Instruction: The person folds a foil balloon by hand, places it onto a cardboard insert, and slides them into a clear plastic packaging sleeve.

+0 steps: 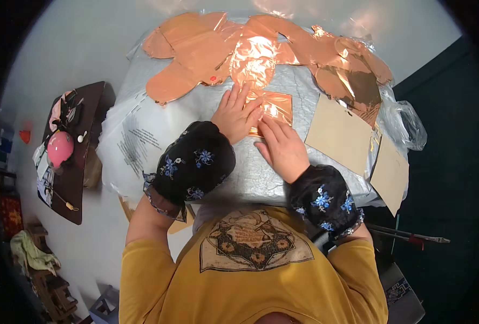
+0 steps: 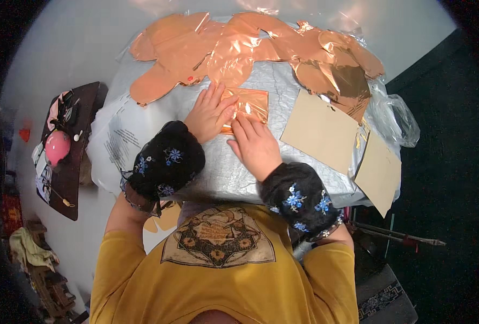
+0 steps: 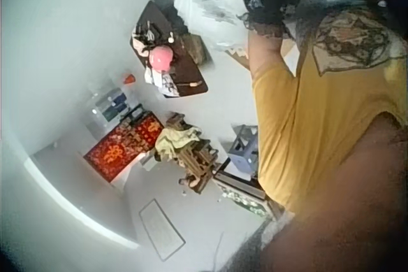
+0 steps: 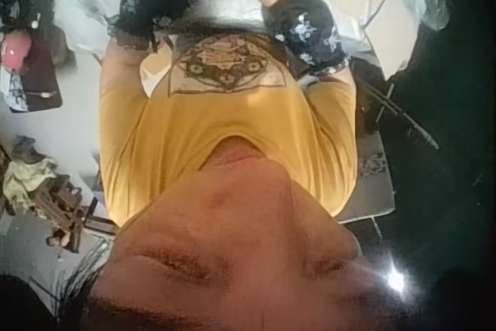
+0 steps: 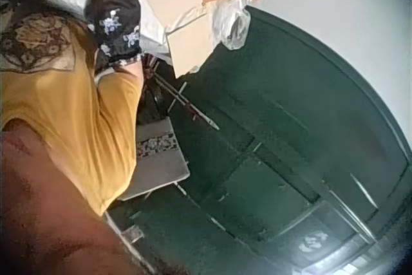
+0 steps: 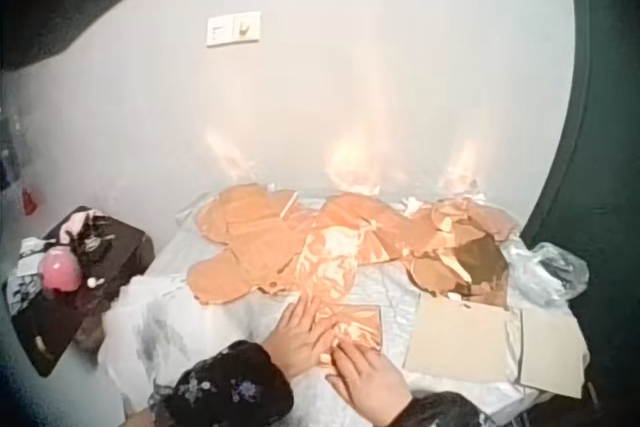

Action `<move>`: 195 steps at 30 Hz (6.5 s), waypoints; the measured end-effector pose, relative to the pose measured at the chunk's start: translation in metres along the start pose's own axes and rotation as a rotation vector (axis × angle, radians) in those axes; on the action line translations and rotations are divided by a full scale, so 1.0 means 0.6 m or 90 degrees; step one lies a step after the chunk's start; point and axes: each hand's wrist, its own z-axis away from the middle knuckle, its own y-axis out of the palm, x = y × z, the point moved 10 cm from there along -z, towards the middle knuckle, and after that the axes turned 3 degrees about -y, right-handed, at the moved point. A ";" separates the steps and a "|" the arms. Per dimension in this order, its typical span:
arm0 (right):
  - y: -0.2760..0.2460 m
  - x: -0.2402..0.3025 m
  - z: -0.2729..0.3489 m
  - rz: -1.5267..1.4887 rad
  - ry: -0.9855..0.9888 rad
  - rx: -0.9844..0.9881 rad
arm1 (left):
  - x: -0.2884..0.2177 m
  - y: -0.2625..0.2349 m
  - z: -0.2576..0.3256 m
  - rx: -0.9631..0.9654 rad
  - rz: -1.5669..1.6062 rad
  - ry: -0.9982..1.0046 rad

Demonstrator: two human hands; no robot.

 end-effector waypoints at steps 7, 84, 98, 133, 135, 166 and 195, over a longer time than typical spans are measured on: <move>0.005 0.009 -0.004 0.058 0.114 0.001 | -0.002 0.000 -0.001 -0.024 -0.024 0.043; -0.046 -0.208 0.395 -1.088 0.864 -0.411 | -0.202 0.123 -0.116 0.419 0.734 -0.149; -0.096 -0.156 0.353 -0.938 0.908 -0.390 | -0.244 -0.001 0.014 0.085 0.060 0.291; -0.040 -0.094 0.305 -1.078 0.974 -0.267 | -0.211 0.185 -0.178 0.574 0.590 -0.029; -0.040 -0.096 0.302 -1.081 0.966 -0.280 | -0.218 0.200 -0.172 0.607 0.670 -0.048; -0.038 -0.099 0.337 -1.088 0.963 -0.511 | -0.207 0.105 -0.197 0.445 0.488 -0.033; -0.053 -0.104 0.356 -1.084 0.942 -0.584 | -0.190 0.078 -0.023 0.135 0.627 0.050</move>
